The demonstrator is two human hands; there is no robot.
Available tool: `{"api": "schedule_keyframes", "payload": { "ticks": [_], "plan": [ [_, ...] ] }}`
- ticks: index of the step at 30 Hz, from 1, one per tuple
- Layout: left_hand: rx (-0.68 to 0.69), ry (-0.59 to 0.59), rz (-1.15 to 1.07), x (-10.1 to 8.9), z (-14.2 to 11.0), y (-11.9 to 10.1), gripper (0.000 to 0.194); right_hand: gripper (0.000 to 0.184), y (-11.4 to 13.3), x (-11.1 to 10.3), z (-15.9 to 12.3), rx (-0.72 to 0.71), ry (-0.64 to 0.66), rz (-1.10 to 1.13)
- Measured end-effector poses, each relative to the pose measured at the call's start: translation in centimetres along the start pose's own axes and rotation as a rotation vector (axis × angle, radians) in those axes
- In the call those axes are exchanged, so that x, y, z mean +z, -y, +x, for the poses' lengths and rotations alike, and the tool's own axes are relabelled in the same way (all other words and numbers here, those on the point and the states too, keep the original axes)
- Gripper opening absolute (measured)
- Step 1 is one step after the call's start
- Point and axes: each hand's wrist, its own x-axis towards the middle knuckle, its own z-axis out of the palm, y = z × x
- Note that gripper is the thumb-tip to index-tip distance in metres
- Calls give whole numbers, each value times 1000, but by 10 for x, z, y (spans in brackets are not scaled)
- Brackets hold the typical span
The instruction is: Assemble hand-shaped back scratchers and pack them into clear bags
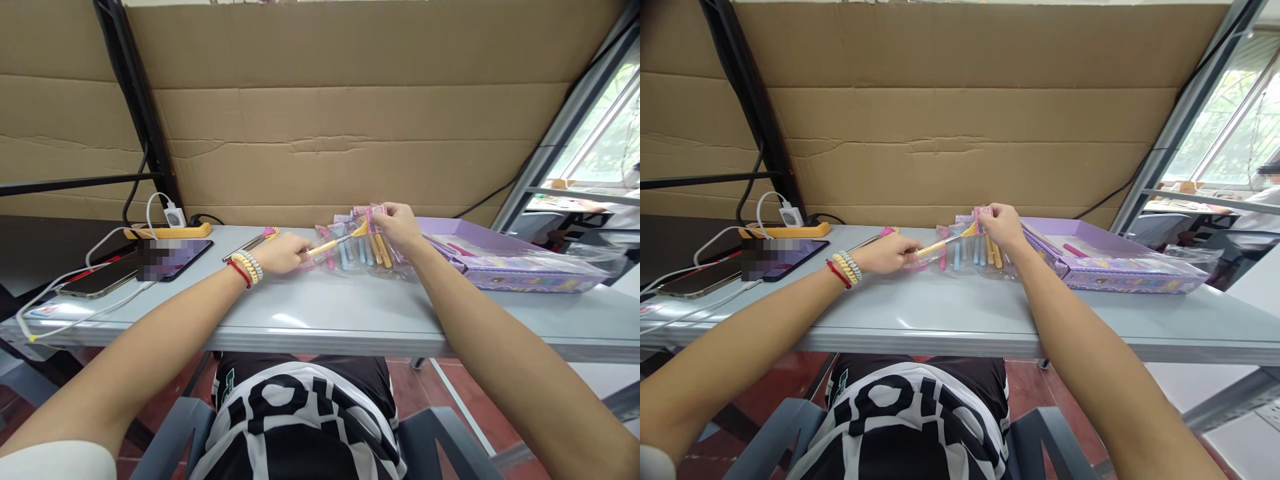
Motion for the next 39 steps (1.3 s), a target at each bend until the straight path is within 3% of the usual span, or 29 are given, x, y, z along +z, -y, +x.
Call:
{"api": "schedule_keyframes", "payload": {
  "ticks": [14, 24, 39],
  "plan": [
    [-82, 9, -75, -3, 1, 8, 26, 14, 1, 0, 0, 39, 102, 248],
    [-93, -8, -81, -3, 0, 8, 28, 12, 6, 0, -2, 30, 26, 234],
    [-48, -18, -24, -5, -2, 4, 27, 13, 2, -1, 0, -5, 40, 261]
  ]
}}
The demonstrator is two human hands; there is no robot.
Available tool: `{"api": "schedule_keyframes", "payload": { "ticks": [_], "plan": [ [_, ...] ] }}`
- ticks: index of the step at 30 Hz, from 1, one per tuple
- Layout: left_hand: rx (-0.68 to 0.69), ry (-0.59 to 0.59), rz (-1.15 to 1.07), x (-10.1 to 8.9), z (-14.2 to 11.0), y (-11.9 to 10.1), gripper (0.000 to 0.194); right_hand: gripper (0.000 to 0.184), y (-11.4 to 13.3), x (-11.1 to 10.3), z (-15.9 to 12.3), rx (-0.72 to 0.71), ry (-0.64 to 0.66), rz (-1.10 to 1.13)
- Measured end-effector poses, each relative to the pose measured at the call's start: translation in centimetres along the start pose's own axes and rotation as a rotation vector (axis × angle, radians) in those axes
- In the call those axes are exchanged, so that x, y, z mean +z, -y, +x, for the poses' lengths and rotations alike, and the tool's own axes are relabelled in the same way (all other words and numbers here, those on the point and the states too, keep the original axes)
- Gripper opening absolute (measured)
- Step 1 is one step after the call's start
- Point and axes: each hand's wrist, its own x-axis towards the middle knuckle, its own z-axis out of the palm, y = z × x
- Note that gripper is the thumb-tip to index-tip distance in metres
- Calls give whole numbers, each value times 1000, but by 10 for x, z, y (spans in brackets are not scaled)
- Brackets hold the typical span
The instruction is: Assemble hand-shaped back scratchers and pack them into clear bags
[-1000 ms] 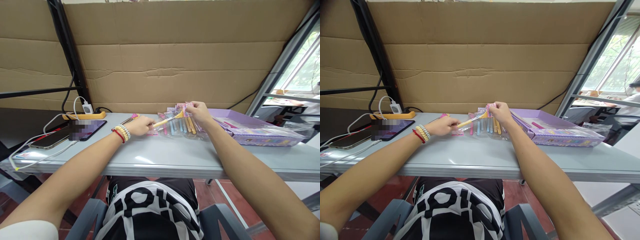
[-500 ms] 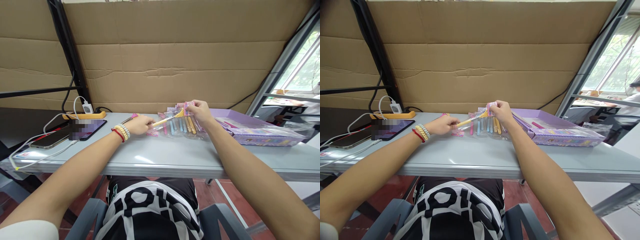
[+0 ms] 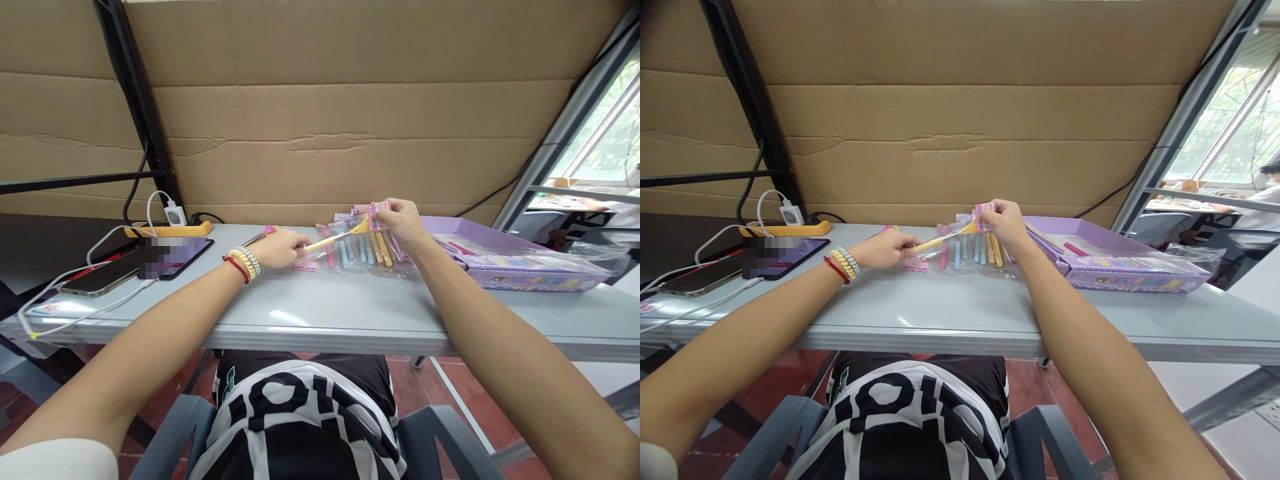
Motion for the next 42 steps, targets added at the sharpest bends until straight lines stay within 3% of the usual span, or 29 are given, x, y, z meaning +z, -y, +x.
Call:
{"api": "schedule_keyframes", "payload": {
  "ticks": [14, 24, 42],
  "plan": [
    [12, -14, -18, 1, 1, 3, 28, 15, 1, -2, -2, -12, 19, 36],
    [17, -55, -21, 3, 3, 6, 26, 13, 4, -1, -2, -44, -40, -30],
    [10, -26, 0, 1, 1, 1, 27, 13, 2, -3, -2, -55, -30, -83]
  ]
}}
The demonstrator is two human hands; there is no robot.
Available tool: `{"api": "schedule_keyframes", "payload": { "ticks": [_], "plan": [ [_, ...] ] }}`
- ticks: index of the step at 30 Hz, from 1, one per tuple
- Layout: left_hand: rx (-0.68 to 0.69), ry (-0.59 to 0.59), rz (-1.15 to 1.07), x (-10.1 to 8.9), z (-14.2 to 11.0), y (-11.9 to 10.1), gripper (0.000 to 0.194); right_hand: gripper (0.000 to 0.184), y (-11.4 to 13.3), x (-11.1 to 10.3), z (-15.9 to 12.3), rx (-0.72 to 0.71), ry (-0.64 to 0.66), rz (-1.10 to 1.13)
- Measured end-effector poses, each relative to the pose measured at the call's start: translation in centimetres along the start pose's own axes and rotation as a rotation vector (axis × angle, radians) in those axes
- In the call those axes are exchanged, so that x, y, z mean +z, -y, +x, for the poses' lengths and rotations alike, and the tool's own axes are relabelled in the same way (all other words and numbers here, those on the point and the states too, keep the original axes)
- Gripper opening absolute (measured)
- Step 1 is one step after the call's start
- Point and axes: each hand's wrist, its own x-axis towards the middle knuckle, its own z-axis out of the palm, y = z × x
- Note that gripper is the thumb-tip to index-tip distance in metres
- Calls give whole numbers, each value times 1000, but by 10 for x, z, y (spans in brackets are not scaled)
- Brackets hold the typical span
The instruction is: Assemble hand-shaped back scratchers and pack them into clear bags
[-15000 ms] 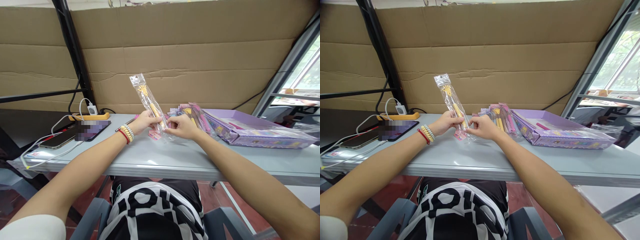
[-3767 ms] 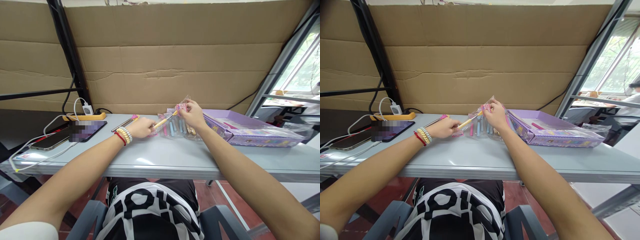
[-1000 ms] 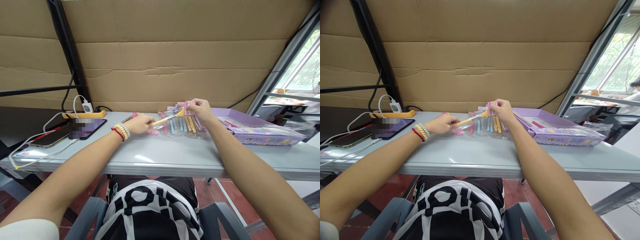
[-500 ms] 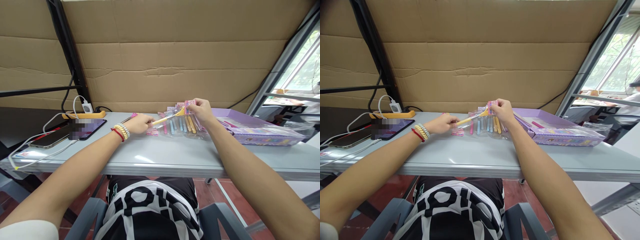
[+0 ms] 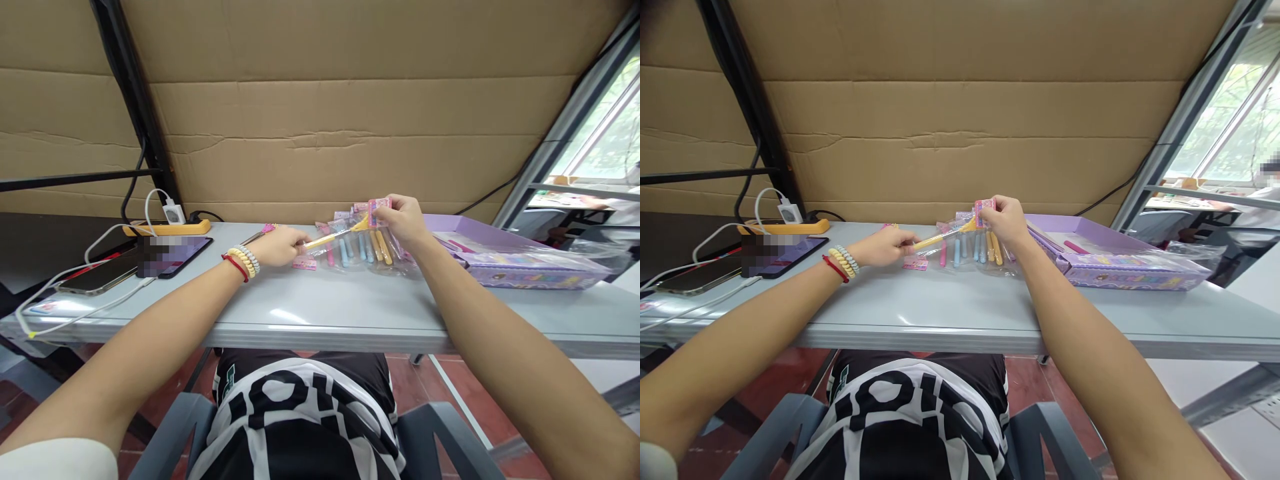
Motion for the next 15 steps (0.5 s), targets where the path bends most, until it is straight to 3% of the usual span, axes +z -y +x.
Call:
{"api": "schedule_keyframes", "payload": {
  "ticks": [15],
  "plan": [
    [-21, 7, 28, 0, -1, -2, 31, 14, -2, 0, 0, 8, 43, -34]
  ]
}}
